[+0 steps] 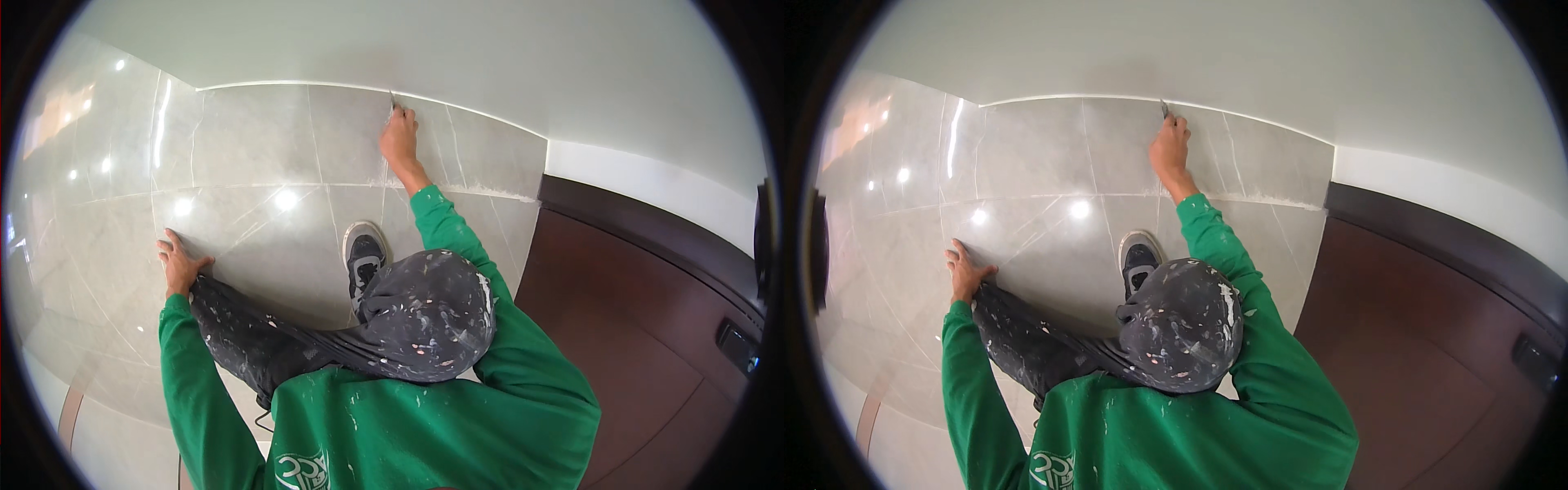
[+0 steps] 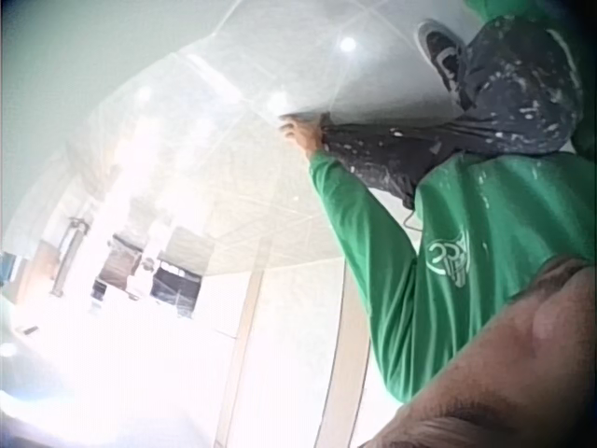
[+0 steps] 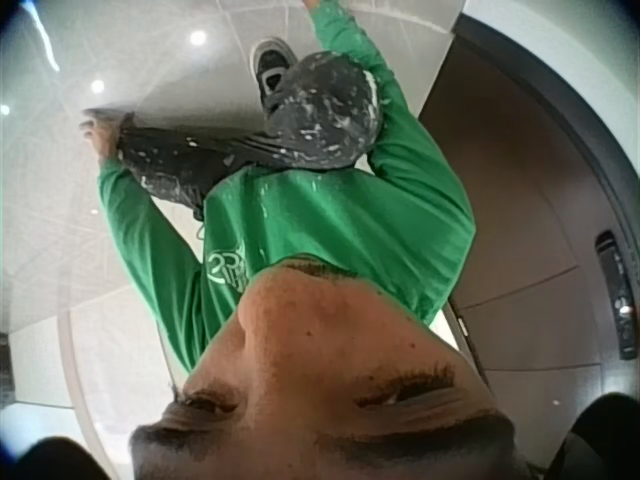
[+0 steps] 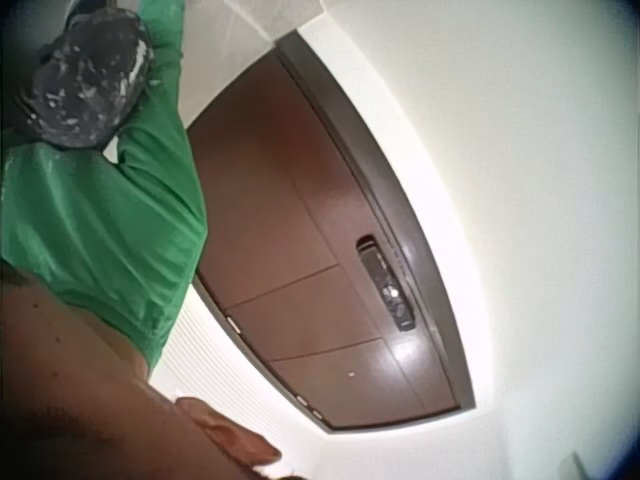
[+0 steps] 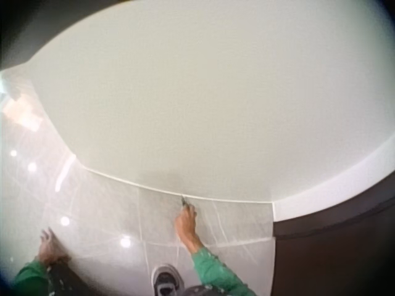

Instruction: The person applies a white substance into the joints between floor tiles using a scraper and wipes the surface with a cloth.

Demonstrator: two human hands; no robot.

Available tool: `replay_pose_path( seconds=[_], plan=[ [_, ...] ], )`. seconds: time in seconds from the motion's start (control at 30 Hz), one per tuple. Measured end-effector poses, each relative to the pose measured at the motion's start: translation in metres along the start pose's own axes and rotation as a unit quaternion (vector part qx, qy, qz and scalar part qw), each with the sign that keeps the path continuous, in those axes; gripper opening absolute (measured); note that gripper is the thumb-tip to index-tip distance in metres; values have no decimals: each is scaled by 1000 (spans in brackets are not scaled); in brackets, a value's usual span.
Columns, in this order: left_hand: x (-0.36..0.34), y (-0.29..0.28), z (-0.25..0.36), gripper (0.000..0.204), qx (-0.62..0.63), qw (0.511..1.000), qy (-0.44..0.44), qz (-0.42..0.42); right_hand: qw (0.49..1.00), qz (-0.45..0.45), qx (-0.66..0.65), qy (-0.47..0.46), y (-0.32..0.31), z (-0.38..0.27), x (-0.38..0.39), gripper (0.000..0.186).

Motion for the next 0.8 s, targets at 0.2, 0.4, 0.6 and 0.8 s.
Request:
replay_pose_path(
  seconds=[0.2,0.4,0.6,0.8],
  plan=[
    [-2,1,-1,146,0,1000,-2,7,999,24,2,-33,-2,-1,0,42],
    [0,-1,1,147,5,1000,1,9,998,34,-21,-44,-4,-2,1,40],
    [1,-1,1,146,5,1000,-8,-2,999,8,-38,21,0,9,2,36],
    [-3,2,-2,147,0,1000,-5,7,996,0,-91,17,1,20,4,28]
  ],
)
Point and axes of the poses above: each hand's wrist, its own x-axis away from the middle knuckle, its own y-axis out of the palm, z = x × y, the point moved 6 cm from there along -x, towards the middle knuckle, and after that the axes turned 2 degrees about y, right-handed, at the moved point
